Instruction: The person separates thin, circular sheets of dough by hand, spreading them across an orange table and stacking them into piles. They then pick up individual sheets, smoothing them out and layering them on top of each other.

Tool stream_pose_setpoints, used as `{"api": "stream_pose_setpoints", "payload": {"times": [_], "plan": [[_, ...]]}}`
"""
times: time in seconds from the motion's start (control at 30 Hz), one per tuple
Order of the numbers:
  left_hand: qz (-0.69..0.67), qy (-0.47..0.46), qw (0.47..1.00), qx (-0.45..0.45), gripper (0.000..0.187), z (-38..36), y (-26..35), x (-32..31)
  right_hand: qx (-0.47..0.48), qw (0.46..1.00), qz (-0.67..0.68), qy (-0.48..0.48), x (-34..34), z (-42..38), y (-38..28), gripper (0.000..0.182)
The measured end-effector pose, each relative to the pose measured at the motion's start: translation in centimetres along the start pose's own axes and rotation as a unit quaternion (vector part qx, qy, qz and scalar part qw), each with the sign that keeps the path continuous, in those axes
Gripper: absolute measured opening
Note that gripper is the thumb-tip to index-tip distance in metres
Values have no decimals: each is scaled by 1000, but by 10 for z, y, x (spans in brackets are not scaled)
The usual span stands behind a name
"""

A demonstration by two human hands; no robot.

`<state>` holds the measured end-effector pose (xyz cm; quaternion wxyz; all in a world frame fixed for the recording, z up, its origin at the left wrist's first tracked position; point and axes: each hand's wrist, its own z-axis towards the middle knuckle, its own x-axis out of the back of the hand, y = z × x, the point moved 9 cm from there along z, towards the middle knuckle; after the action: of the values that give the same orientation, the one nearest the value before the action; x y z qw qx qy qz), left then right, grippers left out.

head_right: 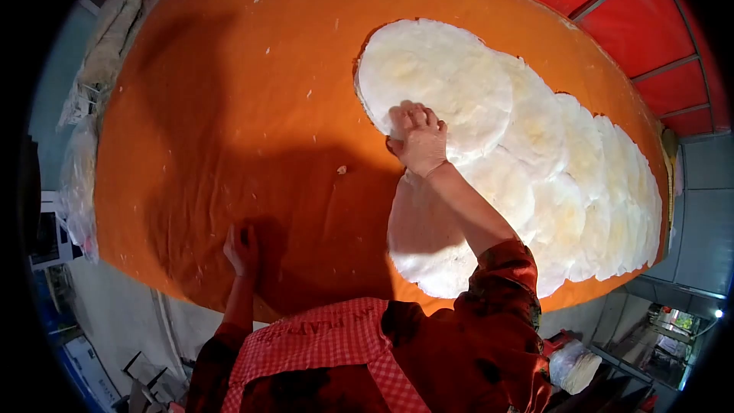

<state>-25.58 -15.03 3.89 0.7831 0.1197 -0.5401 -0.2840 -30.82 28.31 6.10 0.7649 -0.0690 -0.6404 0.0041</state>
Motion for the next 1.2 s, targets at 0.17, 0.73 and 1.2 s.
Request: {"api": "stream_pose_setpoints", "payload": {"times": [0.17, 0.73, 1.2], "plan": [[-25, -1, 1000, 17, 10, -2, -3, 0, -7, 997, -19, -74, -27, -2, 12, 69], [-33, 19, 999, 11, 9, -3, -5, 7, 13, 998, -65, -5, 26, 35, 18, 22], [-109, 26, 993, 31, 8, -1, -10, 12, 159, 980, 98, -70, -41, -31, -132, 13]]}}
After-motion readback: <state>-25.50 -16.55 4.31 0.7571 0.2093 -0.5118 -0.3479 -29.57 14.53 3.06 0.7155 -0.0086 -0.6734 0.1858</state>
